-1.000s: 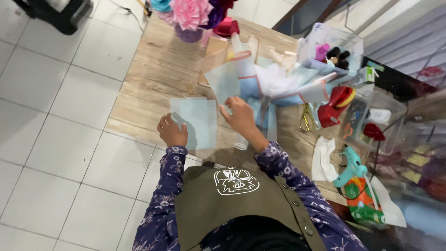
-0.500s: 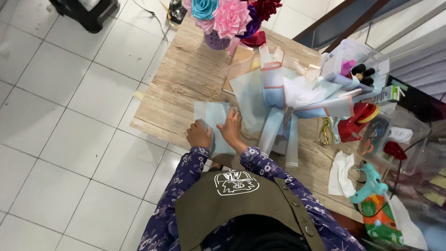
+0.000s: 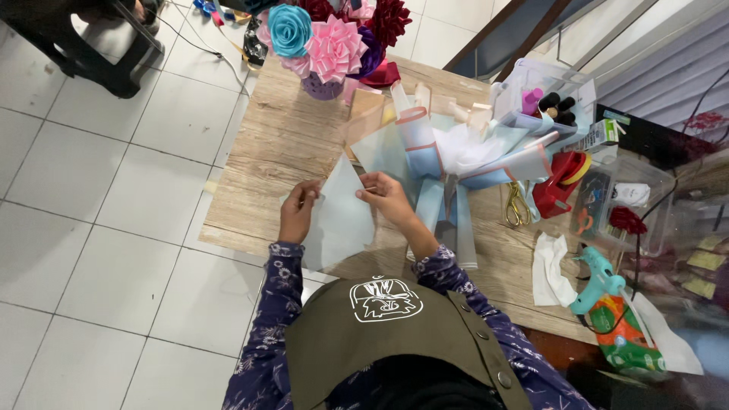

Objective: The person wraps a bouquet with light blue and white paper, folding and securing the layers with tape. They repeatedly adjust the paper and tape to create a neat presentation.

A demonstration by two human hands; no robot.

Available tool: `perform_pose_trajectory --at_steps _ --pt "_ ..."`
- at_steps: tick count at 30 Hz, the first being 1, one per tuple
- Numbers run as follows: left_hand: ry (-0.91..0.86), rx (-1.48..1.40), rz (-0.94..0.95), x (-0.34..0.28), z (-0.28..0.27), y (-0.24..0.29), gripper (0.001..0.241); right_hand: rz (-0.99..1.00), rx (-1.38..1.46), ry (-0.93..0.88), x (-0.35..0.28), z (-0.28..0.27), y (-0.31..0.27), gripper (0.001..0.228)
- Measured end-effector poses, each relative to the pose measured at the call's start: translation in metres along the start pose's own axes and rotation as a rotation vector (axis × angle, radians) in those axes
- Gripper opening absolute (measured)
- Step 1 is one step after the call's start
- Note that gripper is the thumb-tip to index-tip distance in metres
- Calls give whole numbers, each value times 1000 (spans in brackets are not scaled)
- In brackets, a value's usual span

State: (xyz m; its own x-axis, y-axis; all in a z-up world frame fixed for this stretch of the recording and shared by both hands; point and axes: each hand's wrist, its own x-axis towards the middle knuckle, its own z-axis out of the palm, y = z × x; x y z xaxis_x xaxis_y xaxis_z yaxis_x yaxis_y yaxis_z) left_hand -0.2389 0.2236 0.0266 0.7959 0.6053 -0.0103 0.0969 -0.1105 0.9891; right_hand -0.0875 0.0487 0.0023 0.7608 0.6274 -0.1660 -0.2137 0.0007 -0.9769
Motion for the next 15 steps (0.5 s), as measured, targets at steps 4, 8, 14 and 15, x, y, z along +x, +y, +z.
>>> perform_pose_trajectory --at_steps 4,8,14,15 --pt "-144 -145 -27 11 13 49 26 -4 96 -45 -25 4 -84 40" --pt "-302 -351 -14 24 39 53 25 0 434 44 -28 -8 -80 39" --pt "-339 -457 -16 39 71 64 16 101 440 188 -11 -99 -18 21" --pt "-356 -454 -18 38 71 80 16 63 323 289 -4 -128 2 16"
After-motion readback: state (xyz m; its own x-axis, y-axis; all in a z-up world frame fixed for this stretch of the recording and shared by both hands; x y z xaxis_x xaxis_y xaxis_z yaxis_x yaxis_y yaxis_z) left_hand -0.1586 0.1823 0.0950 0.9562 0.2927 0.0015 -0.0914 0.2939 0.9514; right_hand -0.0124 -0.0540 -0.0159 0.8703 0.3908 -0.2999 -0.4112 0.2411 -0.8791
